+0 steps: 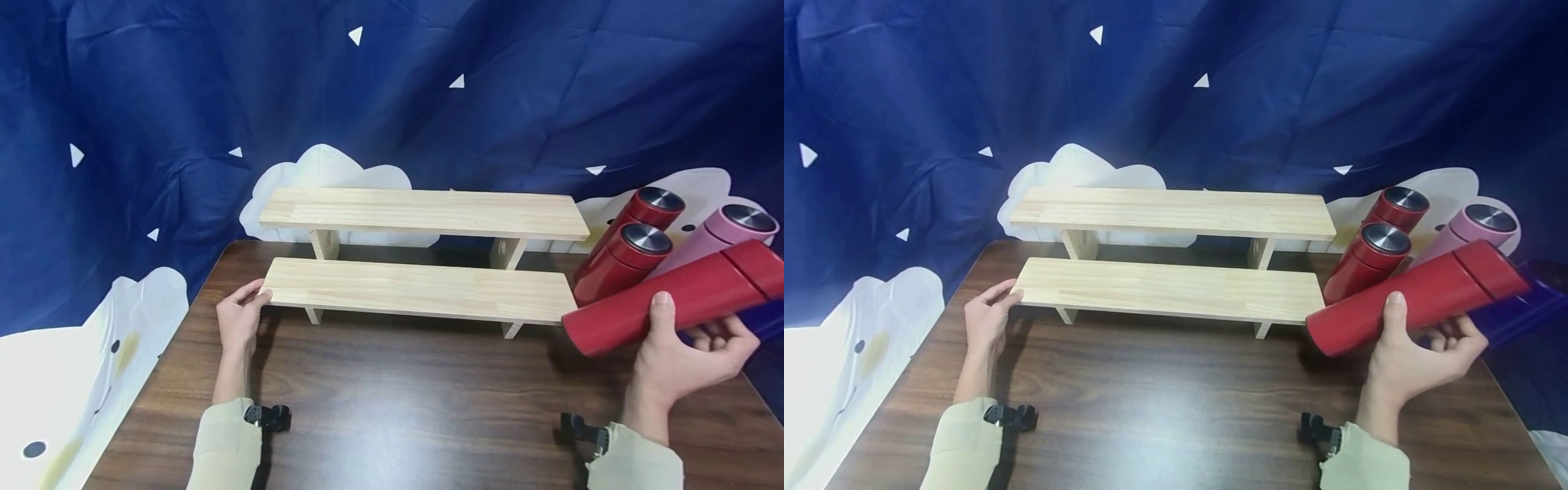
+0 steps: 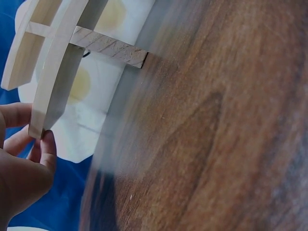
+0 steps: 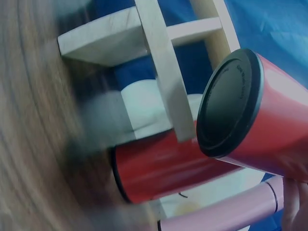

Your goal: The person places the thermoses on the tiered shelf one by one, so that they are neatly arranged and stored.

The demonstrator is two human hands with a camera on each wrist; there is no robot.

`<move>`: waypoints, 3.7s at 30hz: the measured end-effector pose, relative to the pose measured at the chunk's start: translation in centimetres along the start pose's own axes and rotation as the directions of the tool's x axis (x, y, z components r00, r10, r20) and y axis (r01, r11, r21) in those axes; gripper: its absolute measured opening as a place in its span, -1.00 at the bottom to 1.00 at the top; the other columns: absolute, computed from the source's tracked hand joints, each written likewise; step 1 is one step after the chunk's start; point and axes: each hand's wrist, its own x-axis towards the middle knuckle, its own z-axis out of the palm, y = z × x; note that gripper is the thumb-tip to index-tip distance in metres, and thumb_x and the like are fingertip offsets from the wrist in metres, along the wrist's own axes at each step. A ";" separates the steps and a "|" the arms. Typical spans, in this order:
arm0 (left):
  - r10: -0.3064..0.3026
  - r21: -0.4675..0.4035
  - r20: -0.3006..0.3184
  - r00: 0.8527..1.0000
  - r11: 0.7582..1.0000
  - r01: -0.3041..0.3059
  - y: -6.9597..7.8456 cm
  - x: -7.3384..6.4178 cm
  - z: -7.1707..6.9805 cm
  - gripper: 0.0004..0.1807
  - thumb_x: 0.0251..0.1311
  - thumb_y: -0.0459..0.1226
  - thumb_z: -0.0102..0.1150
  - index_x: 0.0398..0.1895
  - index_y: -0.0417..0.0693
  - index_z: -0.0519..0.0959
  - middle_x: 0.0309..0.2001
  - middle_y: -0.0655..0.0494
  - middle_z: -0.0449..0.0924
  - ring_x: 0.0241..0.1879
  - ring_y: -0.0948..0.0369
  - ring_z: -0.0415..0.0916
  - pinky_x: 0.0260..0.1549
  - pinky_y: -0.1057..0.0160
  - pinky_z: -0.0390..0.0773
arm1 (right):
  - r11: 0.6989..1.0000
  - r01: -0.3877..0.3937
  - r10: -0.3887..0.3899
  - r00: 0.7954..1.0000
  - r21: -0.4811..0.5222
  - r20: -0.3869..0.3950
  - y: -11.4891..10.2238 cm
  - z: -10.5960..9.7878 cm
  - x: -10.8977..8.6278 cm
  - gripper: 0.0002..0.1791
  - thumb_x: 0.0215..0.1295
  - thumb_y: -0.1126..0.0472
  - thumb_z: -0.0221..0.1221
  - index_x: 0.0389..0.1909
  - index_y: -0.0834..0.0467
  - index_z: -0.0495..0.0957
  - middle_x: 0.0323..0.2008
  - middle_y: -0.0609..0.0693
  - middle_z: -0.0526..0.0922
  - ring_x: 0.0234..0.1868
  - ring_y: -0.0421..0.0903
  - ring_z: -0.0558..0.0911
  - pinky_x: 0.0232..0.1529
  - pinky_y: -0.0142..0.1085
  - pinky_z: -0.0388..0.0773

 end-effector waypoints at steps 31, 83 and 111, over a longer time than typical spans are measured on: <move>-0.002 -0.036 0.010 1.000 0.999 0.002 0.0 0.2 -0.1 -0.62 0.14 -0.49 0.36 0.07 -0.37 0.66 -0.27 0.15 0.66 -0.24 0.33 0.58 -0.26 0.51 0.56 | 0.969 0.020 -0.053 0.990 0.247 0.131 -0.6 5.1 -4.3 -0.34 -0.27 0.37 0.51 -0.02 0.26 0.49 -0.05 0.30 0.61 -0.06 0.14 0.63 -0.13 -0.21 0.64; -0.021 -0.011 0.010 1.000 1.000 0.021 0.1 0.1 -0.5 -0.61 0.14 -0.48 0.37 0.08 -0.35 0.66 -0.18 0.05 0.69 -0.21 0.35 0.59 -0.21 0.52 0.56 | 0.970 -0.092 -0.037 0.858 0.225 0.512 -2.0 16.5 -11.3 -0.24 -0.15 0.11 0.51 0.14 0.19 0.46 -0.12 0.08 0.60 -0.17 -0.02 0.59 -0.44 -0.35 0.51; -0.010 0.004 0.017 1.000 1.000 0.010 0.3 0.4 -0.4 -0.60 0.13 -0.48 0.37 0.08 -0.35 0.66 -0.19 0.12 0.68 -0.18 0.32 0.56 -0.20 0.52 0.55 | 0.973 -0.131 -0.028 0.746 0.188 0.666 -5.6 23.0 -14.0 -0.28 0.01 0.19 0.48 0.21 0.24 0.43 0.06 0.06 0.59 0.02 0.01 0.55 -0.07 -0.22 0.60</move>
